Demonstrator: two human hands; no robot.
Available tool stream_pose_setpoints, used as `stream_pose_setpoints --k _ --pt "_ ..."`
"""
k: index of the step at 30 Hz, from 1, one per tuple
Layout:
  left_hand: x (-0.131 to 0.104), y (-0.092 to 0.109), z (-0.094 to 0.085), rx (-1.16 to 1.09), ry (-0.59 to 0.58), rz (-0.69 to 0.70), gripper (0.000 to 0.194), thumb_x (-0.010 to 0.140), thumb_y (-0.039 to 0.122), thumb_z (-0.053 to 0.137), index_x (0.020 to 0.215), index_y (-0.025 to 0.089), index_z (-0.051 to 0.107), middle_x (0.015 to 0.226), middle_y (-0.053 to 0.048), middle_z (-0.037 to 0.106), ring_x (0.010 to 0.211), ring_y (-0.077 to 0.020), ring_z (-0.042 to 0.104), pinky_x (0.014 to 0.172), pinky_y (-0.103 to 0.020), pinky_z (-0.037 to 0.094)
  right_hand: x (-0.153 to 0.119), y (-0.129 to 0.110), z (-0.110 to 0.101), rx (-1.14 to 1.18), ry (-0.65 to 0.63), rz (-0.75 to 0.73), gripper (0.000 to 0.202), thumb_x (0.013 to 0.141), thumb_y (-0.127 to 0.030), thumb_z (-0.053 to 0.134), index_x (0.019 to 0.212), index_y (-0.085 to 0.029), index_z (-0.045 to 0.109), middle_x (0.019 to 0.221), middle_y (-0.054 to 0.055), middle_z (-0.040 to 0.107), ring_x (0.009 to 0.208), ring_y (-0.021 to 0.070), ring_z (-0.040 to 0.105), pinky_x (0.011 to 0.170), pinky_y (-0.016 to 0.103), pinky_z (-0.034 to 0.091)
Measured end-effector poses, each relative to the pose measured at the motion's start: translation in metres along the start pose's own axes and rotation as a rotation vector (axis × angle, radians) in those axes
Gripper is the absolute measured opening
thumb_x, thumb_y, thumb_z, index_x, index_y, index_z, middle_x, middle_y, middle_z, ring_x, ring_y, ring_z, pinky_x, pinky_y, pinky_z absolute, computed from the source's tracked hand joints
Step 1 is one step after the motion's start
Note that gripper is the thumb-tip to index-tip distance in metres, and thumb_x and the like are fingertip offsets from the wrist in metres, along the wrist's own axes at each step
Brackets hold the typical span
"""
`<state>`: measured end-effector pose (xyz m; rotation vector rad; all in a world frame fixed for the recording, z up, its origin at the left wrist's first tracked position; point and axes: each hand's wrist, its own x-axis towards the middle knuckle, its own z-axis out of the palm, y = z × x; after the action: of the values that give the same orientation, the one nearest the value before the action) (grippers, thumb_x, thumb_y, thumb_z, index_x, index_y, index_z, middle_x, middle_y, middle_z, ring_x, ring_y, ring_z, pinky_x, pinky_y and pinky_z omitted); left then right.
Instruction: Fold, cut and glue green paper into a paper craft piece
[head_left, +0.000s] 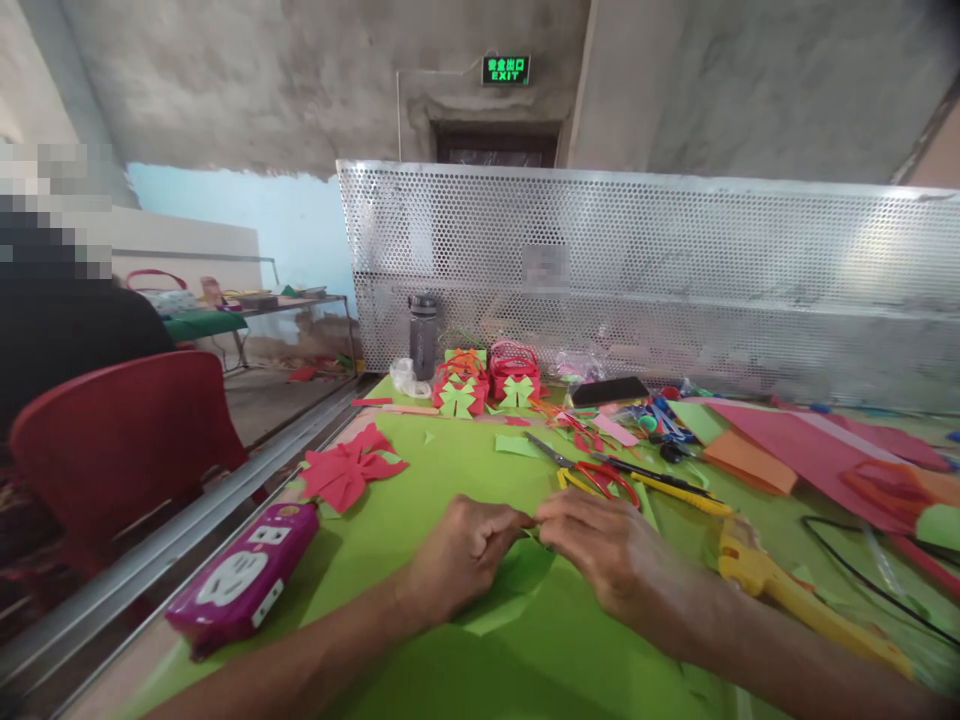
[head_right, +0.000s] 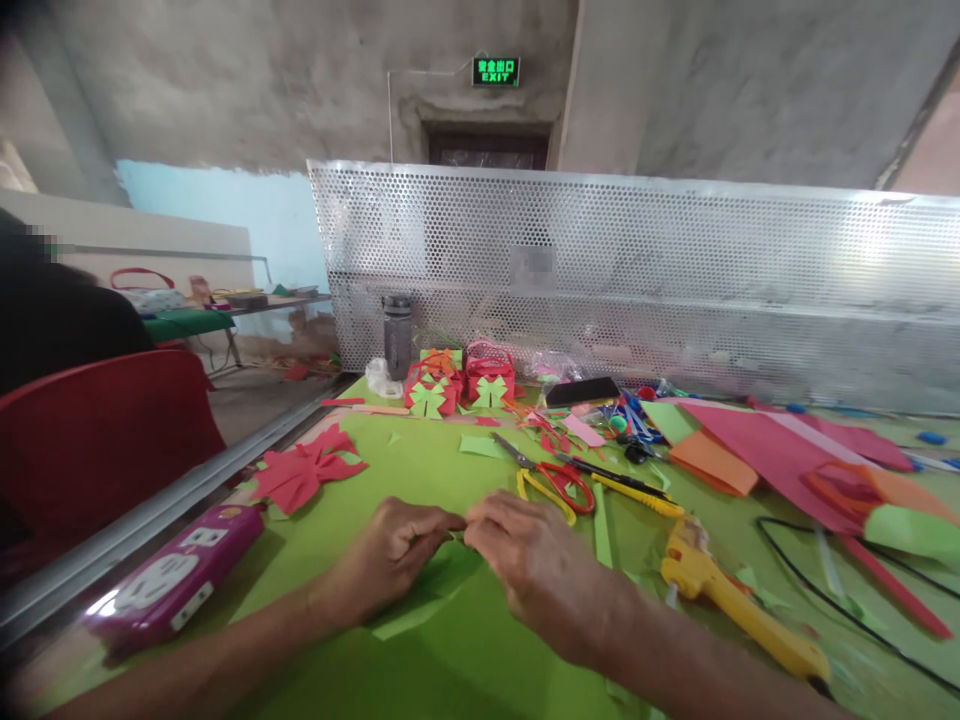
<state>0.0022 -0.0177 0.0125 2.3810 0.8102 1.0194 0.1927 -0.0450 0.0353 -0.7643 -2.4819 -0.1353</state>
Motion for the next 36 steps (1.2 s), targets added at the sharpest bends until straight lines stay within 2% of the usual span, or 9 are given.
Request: stream_pose_setpoints --k 4,9,16,23,30,36 --pt "0.001 0.001 0.000 -0.017 0.007 -0.021 0.028 0.085 0.010 0.043 0.091 0.016 0.071 0.071 -0.002 0.072 0.057 -0.0088 0.062 0.053 -0.015 0.042 -0.003 0.004 -0.002 0.054 -0.034 0.023 0.031 0.080 0.005 0.040 0.094 -0.016 0.058 0.093 0.007 0.064 0.087 0.0163 0.056 0.075 0.027 0.045" --pt "0.001 0.000 0.000 -0.028 0.011 0.019 0.027 0.086 0.012 0.044 0.092 0.015 0.070 0.072 -0.004 0.072 0.058 -0.0099 0.064 0.053 -0.016 0.042 -0.003 0.006 0.000 0.074 -0.008 0.058 0.022 0.083 -0.001 0.043 0.081 -0.016 0.059 0.079 0.005 0.064 0.071 0.0138 0.056 0.065 0.025 0.043" --pt "0.000 -0.002 0.001 -0.026 0.002 0.029 0.028 0.085 0.009 0.044 0.093 0.014 0.070 0.072 -0.004 0.071 0.061 -0.0107 0.065 0.055 -0.016 0.043 0.002 0.001 -0.003 0.010 -0.007 0.029 0.023 0.086 -0.004 0.041 0.075 -0.016 0.057 0.068 0.003 0.060 0.066 0.0140 0.052 0.062 0.026 0.039" --pt "0.000 -0.004 0.000 -0.042 0.005 0.027 0.029 0.084 0.007 0.043 0.092 0.013 0.071 0.072 -0.004 0.071 0.059 -0.0098 0.063 0.055 -0.016 0.042 0.000 0.001 -0.006 -0.039 0.010 -0.025 0.018 0.085 -0.005 0.043 0.085 -0.015 0.057 0.068 0.002 0.058 0.065 0.0137 0.051 0.062 0.027 0.040" --pt "0.002 -0.009 0.001 -0.073 -0.023 0.070 0.029 0.087 0.012 0.041 0.089 0.012 0.071 0.067 -0.004 0.069 0.055 -0.0090 0.061 0.051 -0.015 0.039 -0.003 0.009 -0.001 0.042 0.055 -0.090 0.020 0.084 -0.003 0.042 0.092 -0.016 0.056 0.075 0.003 0.061 0.070 0.0136 0.053 0.067 0.027 0.043" --pt "0.002 -0.007 -0.002 -0.113 -0.065 0.101 0.029 0.089 0.013 0.041 0.089 0.011 0.069 0.071 -0.005 0.069 0.062 -0.0097 0.063 0.057 -0.015 0.041 -0.001 0.009 0.001 0.115 0.111 -0.069 0.018 0.087 -0.007 0.043 0.087 -0.017 0.057 0.070 0.001 0.061 0.065 0.0123 0.053 0.062 0.025 0.042"
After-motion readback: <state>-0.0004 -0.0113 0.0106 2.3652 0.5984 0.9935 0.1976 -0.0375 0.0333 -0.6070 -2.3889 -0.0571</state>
